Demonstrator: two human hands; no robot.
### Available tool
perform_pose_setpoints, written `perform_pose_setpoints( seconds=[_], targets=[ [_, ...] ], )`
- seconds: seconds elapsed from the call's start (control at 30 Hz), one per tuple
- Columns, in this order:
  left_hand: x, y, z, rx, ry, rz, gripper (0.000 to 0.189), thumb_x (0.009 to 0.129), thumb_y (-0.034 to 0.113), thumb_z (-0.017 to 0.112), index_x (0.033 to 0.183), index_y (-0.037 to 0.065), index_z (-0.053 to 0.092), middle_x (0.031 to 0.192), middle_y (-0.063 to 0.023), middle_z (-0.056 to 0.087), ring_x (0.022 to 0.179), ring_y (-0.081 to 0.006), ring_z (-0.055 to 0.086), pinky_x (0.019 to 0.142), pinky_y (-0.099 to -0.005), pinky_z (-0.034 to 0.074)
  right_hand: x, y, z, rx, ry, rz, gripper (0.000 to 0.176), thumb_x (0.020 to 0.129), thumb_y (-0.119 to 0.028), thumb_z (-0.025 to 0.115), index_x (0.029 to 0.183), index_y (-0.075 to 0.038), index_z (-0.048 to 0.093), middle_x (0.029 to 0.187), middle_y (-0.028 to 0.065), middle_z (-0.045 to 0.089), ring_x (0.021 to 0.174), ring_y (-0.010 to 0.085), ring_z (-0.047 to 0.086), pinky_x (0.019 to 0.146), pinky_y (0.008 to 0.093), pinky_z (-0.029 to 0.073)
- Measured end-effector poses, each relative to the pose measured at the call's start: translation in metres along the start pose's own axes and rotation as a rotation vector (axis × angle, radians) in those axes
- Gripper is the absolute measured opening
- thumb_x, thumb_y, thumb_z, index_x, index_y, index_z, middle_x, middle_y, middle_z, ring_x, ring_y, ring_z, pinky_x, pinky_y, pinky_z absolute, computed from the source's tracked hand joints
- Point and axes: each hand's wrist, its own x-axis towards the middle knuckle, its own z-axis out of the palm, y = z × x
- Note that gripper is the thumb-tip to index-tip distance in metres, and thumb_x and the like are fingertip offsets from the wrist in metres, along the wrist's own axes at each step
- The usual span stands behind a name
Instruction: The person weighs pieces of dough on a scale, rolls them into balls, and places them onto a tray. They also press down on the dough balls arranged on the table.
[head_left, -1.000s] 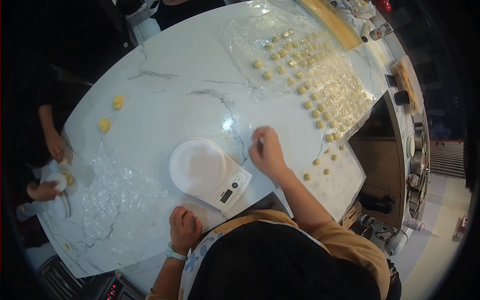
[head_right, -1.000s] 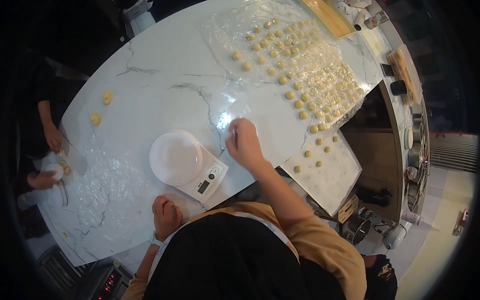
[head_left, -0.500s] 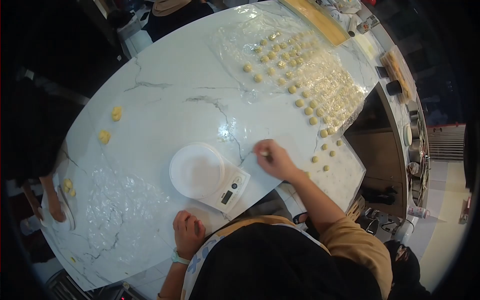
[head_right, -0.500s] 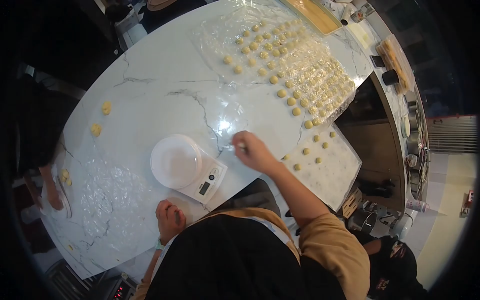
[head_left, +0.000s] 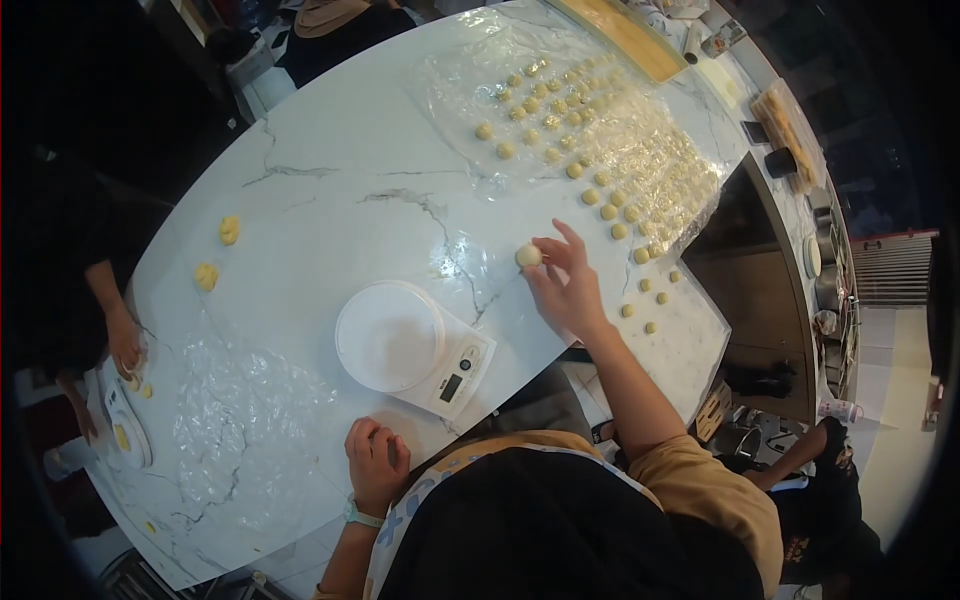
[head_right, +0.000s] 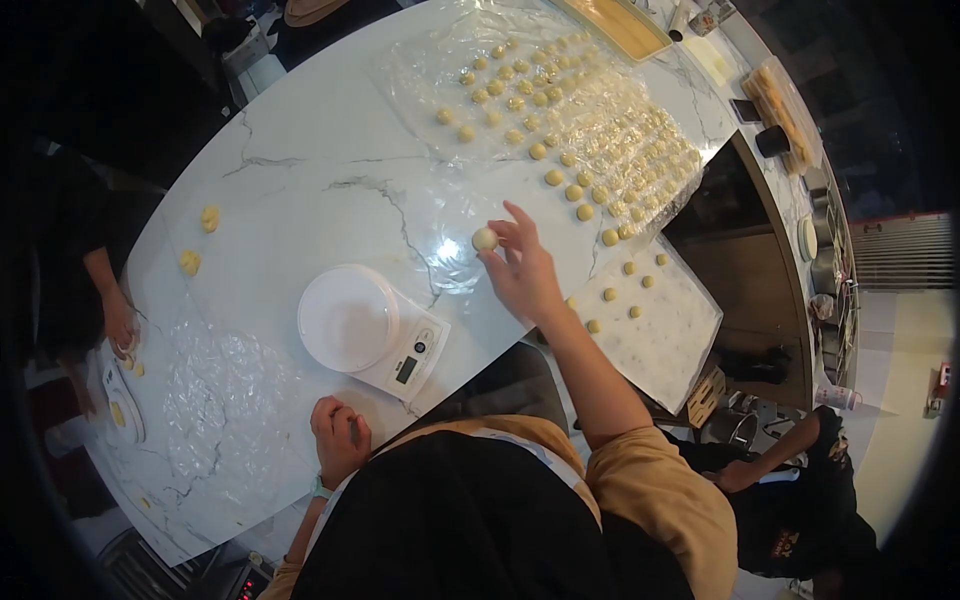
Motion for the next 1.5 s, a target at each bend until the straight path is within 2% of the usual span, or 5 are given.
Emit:
perform_pose_setpoints(
  seconds=[0.23,0.43,0.77,1.13,1.5],
  targets=[
    [0.002,0.003,-0.003,0.009,-0.020,-0.013,0.018,0.075,0.007,0.063,0.090,0.002,0.054,0.107,-0.0147,0.045,0.104,-0.0341,0.048,0.088,-0.0433,0.040,0.033,0.018,0.034,0.289,-0.184,-0.041,0.031,0.076,-0.003,0.064,0.101,-0.004,0.046,0.092,0.0072,0.056,0.086,0.0153,0.055,0.083,0.0280,0.043],
    [0.004,0.004,-0.002,-0.039,0.003,-0.003,0.017,0.075,0.006,0.063,0.089,0.001,0.054,0.104,-0.0153,0.046,0.101,-0.0346,0.048,0.086,-0.0430,0.040,0.036,0.028,-0.013,-0.643,-0.123,-0.322,0.020,0.074,0.000,0.061,0.090,-0.004,0.052,0.086,0.0132,0.057,0.078,0.0310,0.055,0.074,0.0401,0.043],
    [0.004,0.005,-0.003,-0.050,-0.070,0.027,0.013,0.077,0.004,0.060,0.086,0.000,0.051,0.104,-0.0166,0.044,0.103,-0.0353,0.044,0.087,-0.0435,0.037,-0.009,0.010,0.000,-0.409,0.034,-0.261,0.053,0.072,-0.001,0.069,0.120,-0.002,0.047,0.099,0.0112,0.056,0.098,0.0273,0.054,0.091,0.0350,0.043],
    [-0.001,-0.011,0.010,0.075,-0.065,0.081,0.009,0.085,0.006,0.045,0.084,-0.002,0.043,0.103,-0.0211,0.039,0.095,-0.0339,0.039,0.086,-0.0432,0.033,-0.143,0.070,-0.159,0.593,0.164,0.472,0.044,0.084,-0.005,0.064,0.125,-0.005,0.048,0.103,0.0066,0.061,0.099,0.0111,0.055,0.090,0.0258,0.044],
    [0.001,-0.009,0.013,0.262,-0.087,0.135,0.016,0.093,0.013,0.033,0.081,0.002,0.033,0.094,-0.0172,0.033,0.087,-0.0294,0.034,0.083,-0.0400,0.030,-0.236,0.301,-0.241,-0.222,0.785,0.822,0.037,0.073,-0.015,0.071,0.106,-0.002,0.059,0.090,0.0088,0.062,0.083,0.0162,0.058,0.078,0.0298,0.047]
  ],
)
